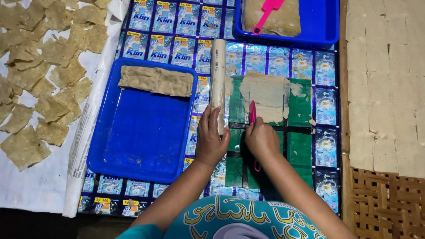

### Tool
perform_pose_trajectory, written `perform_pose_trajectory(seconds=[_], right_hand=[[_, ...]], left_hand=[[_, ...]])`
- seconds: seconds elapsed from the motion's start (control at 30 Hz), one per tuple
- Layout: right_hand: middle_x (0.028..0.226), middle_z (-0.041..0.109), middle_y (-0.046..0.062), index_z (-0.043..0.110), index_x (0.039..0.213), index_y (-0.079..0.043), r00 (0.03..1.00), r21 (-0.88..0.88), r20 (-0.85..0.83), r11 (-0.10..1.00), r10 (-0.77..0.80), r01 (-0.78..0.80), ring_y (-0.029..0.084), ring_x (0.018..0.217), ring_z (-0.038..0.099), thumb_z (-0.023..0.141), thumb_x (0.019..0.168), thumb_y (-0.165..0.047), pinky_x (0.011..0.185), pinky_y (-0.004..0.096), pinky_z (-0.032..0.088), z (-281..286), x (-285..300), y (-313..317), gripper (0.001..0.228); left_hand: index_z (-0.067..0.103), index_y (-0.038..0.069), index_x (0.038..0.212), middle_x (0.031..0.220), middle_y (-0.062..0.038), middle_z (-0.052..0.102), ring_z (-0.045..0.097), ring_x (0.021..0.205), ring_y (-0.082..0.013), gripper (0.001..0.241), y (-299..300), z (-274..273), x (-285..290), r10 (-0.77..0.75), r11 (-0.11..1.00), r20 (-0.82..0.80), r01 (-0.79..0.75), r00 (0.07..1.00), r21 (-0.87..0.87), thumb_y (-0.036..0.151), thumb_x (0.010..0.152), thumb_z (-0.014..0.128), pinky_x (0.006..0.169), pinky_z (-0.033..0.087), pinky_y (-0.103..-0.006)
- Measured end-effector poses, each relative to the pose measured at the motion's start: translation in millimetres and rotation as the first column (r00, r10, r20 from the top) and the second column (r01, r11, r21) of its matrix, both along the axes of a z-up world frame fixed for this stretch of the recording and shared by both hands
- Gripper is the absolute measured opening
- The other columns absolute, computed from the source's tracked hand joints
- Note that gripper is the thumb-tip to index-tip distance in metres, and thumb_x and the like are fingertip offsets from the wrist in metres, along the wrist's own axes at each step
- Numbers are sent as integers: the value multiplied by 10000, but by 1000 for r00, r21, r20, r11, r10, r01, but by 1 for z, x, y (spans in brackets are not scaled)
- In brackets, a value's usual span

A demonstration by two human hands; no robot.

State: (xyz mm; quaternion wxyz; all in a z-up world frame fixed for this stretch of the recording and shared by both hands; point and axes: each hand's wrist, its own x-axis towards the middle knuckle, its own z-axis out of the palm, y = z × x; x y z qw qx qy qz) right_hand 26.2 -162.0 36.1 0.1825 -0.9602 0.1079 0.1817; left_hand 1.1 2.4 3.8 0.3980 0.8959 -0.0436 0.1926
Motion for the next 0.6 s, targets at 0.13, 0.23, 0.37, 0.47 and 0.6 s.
perform_pose_trajectory(seconds=[0.13, 0.23, 0.37, 0.47, 0.6], right_hand=[[951, 737, 278, 601, 1068, -65, 999, -28, 43, 999, 19, -18, 508, 997, 712, 410, 1001, -349, 867, 605, 566, -10, 19, -1, 349], [927, 737, 267, 600, 1070, -65, 999, -48, 48, 999, 21, -19, 504, 978, 719, 393, 1006, -367, 857, 597, 572, -12, 34, 1, 371], [908, 731, 283, 603, 1051, -49, 996, -35, 89, 999, 27, -24, 525, 960, 714, 397, 1006, -349, 835, 620, 567, -16, 55, 2, 366], [927, 726, 292, 605, 1068, -37, 994, -32, 99, 999, 41, -38, 536, 972, 706, 399, 1004, -339, 842, 627, 563, -22, 75, 2, 371], [933, 719, 290, 605, 1079, -20, 989, -20, 136, 998, 54, -52, 535, 978, 701, 415, 992, -304, 827, 624, 566, -22, 98, 1, 353]], left_hand=[[459, 70, 1485, 1501, -298, 412, 464, 1371, -499, 620, 1, -5, 1, 1, 1000, 15, -1, 1000, 7, 122, 903, 667, 1097, 428, -583], [456, 74, 1482, 1505, -291, 406, 461, 1376, -494, 615, 1, -6, 2, -1, 1000, 6, 1, 1000, 4, 129, 905, 663, 1100, 428, -581], [452, 78, 1491, 1511, -286, 400, 453, 1383, -495, 620, 1, -7, 3, 0, 1000, -3, 0, 1000, 13, 133, 909, 661, 1105, 424, -581], [450, 75, 1490, 1513, -287, 395, 452, 1382, -499, 617, 1, -5, 4, 0, 1000, -17, 0, 1000, 12, 128, 910, 655, 1104, 424, -584], [445, 78, 1497, 1516, -290, 392, 451, 1381, -502, 624, 0, -5, 4, 2, 1000, -23, -1, 1000, 29, 126, 911, 653, 1104, 425, -582]])
